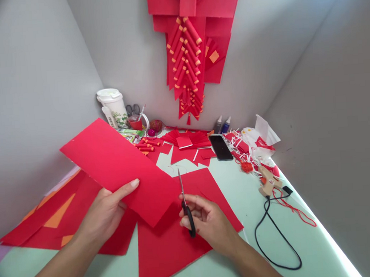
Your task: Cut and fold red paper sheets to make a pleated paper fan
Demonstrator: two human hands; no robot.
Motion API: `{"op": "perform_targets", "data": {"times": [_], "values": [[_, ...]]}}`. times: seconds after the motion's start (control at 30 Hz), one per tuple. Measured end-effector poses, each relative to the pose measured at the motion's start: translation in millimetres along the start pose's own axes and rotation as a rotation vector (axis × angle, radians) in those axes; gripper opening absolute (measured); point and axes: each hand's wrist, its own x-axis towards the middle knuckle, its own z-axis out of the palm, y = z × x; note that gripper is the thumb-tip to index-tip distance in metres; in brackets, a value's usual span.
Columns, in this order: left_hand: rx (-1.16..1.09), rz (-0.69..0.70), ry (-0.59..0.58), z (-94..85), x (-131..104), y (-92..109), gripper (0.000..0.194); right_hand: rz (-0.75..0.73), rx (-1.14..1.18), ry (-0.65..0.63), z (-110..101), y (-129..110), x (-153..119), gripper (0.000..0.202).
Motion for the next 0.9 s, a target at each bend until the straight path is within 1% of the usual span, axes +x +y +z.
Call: {"op": "perform_targets", "data": {"times": [0.13,0.27,0.37,0.53,0.77,0.9], "values": [[0.047,0.009,-0.007,-2.9,1.0,5.6,0.048,0.004,0.001,-0.007,-5.9,-2.6,2.8,0.047],[0.103,0.008,-0.042,-4.1,-0.1,9.5,0.043,-0.012,-0.063,0.058,-8.5,-6.5,4.5,0.048],[0.13,0.01,-0.065,-5.1,-0.5,10.7,0.043,-0.017,-0.107,0.073,-9.5,-8.7,4.6,0.047],[0.123,0.018,-0.074,-8.1,0.8,13.4,0.046,0.004,-0.136,0.017,-9.3,-10.6,2.1,0.047],[0.1,-0.019,-0.072,-16.9,7.9,19.5,0.035,0.005,-0.185,0.005,-3.3,-11.8,-3.7,0.042],[0.126,0.007,-0.039,-22.7,11.8,23.9,0.033,0.022,-0.281,-0.036,-3.1,-15.5,-4.4,0.042]]}}
